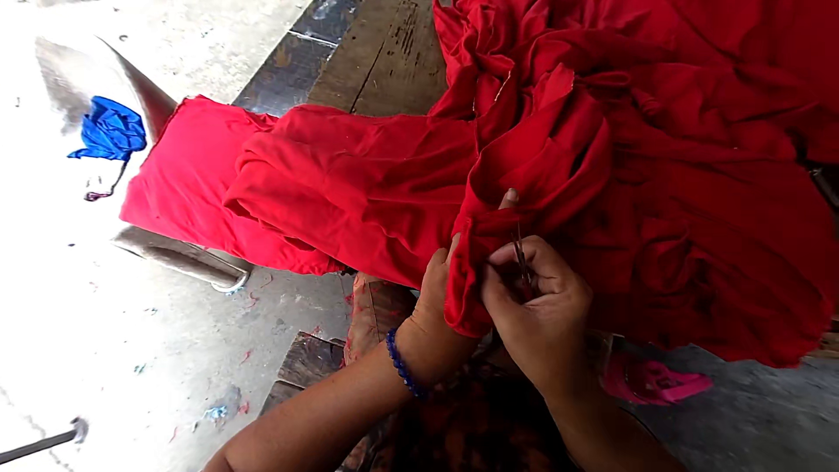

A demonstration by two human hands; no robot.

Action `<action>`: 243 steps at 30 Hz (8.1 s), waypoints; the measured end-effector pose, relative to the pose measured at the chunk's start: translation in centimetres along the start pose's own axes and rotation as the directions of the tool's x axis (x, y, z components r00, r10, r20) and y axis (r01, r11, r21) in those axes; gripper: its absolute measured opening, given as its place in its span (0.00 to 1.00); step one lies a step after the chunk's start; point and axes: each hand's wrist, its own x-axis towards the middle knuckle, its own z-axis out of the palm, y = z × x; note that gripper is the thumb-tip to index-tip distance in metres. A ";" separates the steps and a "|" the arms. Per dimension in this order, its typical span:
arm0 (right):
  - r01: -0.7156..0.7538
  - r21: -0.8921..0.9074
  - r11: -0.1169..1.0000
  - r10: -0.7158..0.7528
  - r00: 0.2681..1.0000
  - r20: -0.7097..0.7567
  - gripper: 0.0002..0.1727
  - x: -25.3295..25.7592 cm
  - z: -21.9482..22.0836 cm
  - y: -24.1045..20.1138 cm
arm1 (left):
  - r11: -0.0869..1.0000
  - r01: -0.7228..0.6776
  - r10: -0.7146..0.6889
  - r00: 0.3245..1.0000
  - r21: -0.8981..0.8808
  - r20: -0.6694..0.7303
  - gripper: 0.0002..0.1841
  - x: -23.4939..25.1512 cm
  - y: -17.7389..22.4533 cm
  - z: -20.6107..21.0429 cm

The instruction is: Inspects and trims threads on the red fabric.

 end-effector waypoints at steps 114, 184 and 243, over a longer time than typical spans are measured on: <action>-0.760 0.647 0.058 0.330 0.627 0.706 0.16 -3.4 -3.7 -2.6 | 0.679 -0.109 -0.128 0.956 -0.726 -0.264 0.07 -1.9 1.7 -3.4; -0.027 0.175 0.984 0.123 0.814 -0.568 0.08 -0.7 -15.3 3.6 | 0.288 0.673 -0.924 0.382 -0.681 -0.014 0.26 8.1 -29.0 -14.4; -0.028 0.149 0.988 0.064 0.967 -0.247 0.13 -1.9 -8.5 3.1 | 0.235 0.195 -0.010 0.980 -0.952 0.199 0.35 5.0 3.2 0.0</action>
